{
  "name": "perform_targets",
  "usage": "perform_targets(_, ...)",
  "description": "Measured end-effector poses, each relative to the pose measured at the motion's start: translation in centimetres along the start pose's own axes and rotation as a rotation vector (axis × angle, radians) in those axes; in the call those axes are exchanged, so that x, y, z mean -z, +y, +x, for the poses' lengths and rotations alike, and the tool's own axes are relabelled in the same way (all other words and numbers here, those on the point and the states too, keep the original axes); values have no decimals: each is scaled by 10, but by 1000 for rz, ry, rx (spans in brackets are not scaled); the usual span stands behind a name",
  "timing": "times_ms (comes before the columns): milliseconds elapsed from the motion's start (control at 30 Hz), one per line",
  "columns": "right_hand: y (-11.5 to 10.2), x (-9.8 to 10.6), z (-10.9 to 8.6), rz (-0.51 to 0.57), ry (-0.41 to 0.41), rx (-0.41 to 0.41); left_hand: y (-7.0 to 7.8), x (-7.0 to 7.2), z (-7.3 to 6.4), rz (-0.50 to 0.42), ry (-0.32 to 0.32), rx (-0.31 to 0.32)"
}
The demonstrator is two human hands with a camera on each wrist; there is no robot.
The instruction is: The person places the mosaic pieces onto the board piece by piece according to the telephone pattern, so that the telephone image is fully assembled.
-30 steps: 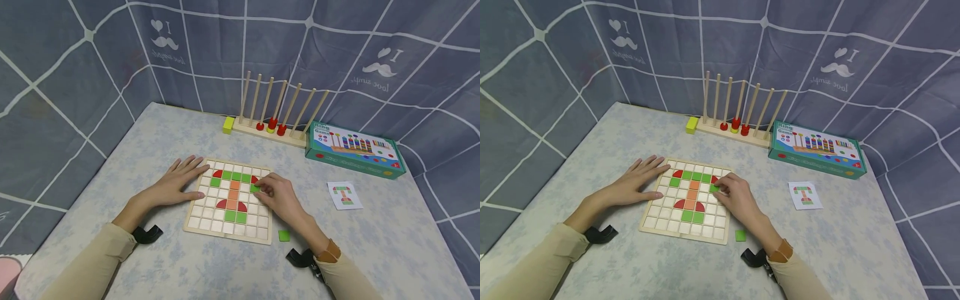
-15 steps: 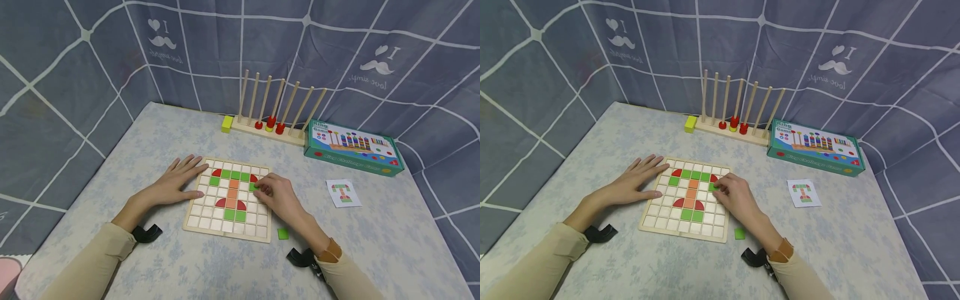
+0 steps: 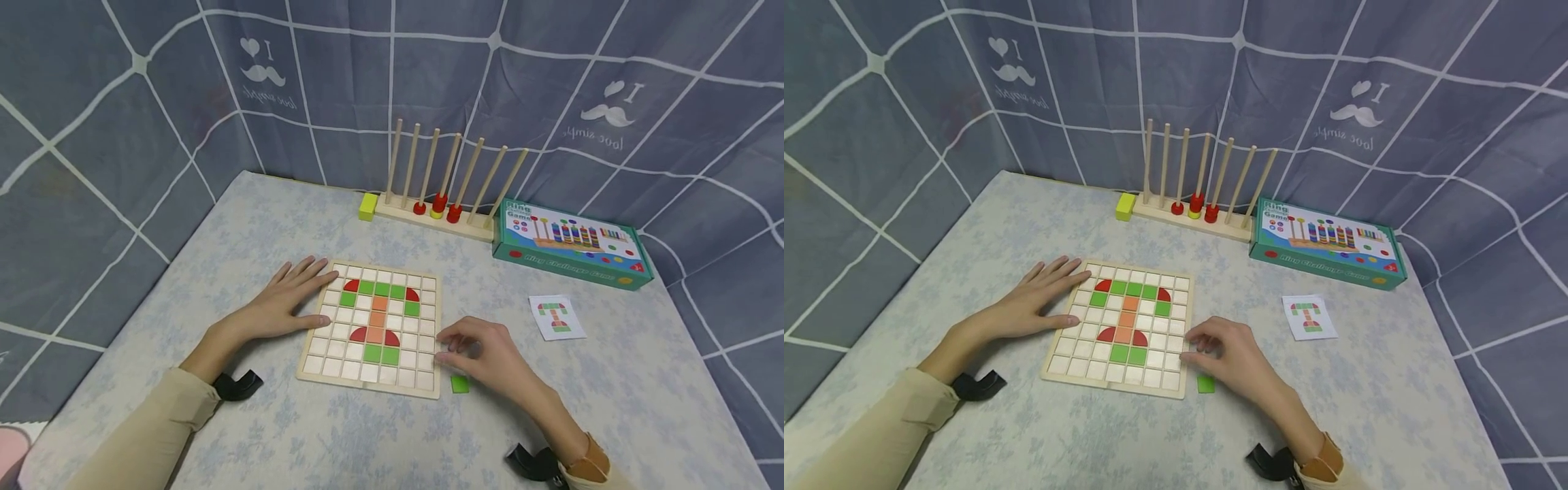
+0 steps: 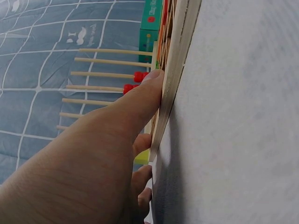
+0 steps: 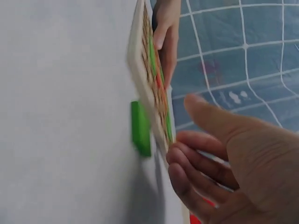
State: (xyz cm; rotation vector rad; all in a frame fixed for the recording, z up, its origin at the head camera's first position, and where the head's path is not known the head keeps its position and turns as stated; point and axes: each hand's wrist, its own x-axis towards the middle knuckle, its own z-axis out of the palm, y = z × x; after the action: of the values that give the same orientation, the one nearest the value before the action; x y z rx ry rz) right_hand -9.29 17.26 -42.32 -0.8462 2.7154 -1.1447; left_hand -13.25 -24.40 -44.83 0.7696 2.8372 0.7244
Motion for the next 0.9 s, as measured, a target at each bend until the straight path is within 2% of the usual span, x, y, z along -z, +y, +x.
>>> perform_targets(200,16,8,-14,4,-74,-11,1,2,1,2,-4,-4)
perform_targets(400,24,23,-16,78,-276,-25,3,2,-1,0,-1,-1)
perform_targets(500,23,28,-18,86,-340,-32,3,2,-1,0,4,2)
perform_targets(633,21,28,-19,69,-355,5,4,2,-1,-8,9,3)
perform_targets(767,20,25,-19,51,-332,49,4,1,-1,-10,14,6)
perform_targets(900,21,24,-19,36,-300,58,4,-2,0,-7,23,10)
